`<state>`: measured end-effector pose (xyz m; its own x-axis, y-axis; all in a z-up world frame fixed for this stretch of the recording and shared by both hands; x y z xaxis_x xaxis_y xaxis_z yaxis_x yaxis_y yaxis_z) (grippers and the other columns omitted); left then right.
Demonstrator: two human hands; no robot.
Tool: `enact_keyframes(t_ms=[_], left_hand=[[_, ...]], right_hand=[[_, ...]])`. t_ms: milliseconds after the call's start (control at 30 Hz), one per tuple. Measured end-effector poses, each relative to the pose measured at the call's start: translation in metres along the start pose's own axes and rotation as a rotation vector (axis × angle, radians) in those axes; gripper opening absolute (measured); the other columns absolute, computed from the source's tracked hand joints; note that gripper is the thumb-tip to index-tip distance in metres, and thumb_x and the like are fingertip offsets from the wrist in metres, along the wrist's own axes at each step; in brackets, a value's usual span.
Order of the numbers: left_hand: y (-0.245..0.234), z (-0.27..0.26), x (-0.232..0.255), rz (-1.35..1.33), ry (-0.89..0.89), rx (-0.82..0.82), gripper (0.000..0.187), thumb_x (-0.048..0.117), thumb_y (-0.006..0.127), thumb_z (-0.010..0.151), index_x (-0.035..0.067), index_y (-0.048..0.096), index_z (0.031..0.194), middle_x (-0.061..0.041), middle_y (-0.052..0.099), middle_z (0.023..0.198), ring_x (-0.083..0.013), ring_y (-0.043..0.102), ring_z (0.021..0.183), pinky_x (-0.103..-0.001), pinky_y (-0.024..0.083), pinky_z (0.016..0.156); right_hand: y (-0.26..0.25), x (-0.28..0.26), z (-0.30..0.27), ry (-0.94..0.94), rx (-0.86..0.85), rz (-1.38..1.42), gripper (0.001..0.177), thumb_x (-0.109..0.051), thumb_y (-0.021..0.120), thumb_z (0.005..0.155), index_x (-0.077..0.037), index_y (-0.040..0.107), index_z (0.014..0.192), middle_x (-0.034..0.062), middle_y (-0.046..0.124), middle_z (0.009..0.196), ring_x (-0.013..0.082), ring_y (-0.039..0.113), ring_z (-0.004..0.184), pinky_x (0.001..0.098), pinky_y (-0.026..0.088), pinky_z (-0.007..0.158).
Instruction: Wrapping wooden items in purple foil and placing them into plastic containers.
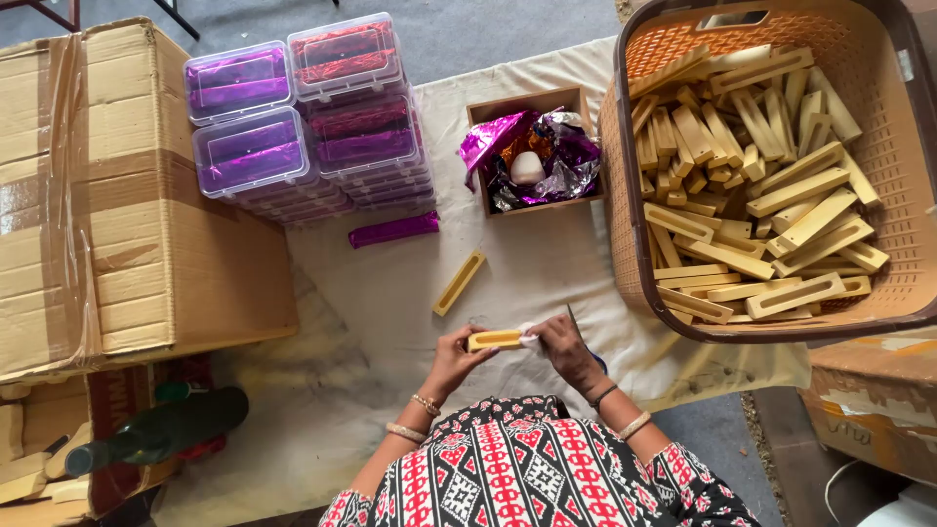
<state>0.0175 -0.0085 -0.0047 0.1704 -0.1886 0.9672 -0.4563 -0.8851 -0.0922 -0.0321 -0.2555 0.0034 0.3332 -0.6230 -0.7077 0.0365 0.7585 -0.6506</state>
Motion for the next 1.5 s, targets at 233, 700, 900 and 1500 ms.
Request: enact_keyframes(t_ms=[233, 700, 900, 1500], left_hand=[[0.006, 0.007, -0.016, -0.173, -0.042, -0.098, 0.034, 0.009, 0.084, 0.084, -0.004, 0.071, 0.113, -0.003, 0.073, 0.1, -0.0078, 0.069, 0.09, -0.023, 0.059, 0.077], [-0.044, 0.021, -0.043, -0.575, -0.022, 0.267, 0.028, -0.002, 0.076, 0.088, 0.001, 0.062, 0.111, -0.012, 0.065, 0.108, -0.0194, 0.072, 0.096, -0.035, 0.06, 0.092], [-0.064, 0.06, -0.062, -0.287, 0.19, 0.388, 0.013, 0.004, 0.066, 0.099, 0.001, 0.062, 0.111, -0.006, 0.061, 0.119, -0.0177, 0.064, 0.108, -0.033, 0.056, 0.097], [-0.044, 0.057, -0.026, 0.627, 0.35, 0.33, 0.039, 0.001, 0.074, 0.084, 0.009, 0.058, 0.12, -0.014, 0.06, 0.125, -0.0363, 0.061, 0.117, -0.043, 0.053, 0.099]], right_hand=[[-0.014, -0.073, 0.038, -0.036, 0.187, -0.026, 0.021, -0.008, 0.059, 0.093, -0.007, 0.062, 0.114, 0.0127, 0.064, 0.103, 0.0315, 0.058, 0.1, 0.044, 0.047, 0.09], [-0.034, 0.078, 0.01, 0.463, 0.24, -0.347, 0.02, -0.024, 0.058, 0.106, -0.007, 0.062, 0.098, 0.014, 0.066, 0.093, 0.0355, 0.064, 0.09, 0.0471, 0.051, 0.077], [-0.033, 0.074, 0.034, 0.326, 0.154, -0.489, 0.036, -0.025, 0.065, 0.092, -0.009, 0.056, 0.124, 0.0151, 0.052, 0.127, 0.0365, 0.049, 0.121, 0.0476, 0.044, 0.104], [-0.002, 0.104, 0.008, 0.339, 0.162, -0.534, 0.039, -0.029, 0.057, 0.099, -0.014, 0.055, 0.136, 0.0139, 0.05, 0.137, 0.034, 0.041, 0.134, 0.0466, 0.033, 0.116]])
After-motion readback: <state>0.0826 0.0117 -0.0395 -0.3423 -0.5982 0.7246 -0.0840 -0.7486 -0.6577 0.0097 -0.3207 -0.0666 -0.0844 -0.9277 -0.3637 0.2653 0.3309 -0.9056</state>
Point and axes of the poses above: each hand's wrist, its own z-axis towards the middle knuckle, its own y-axis out of the palm, x = y × z, the point moved 2 cm from there along z, towards the middle knuckle
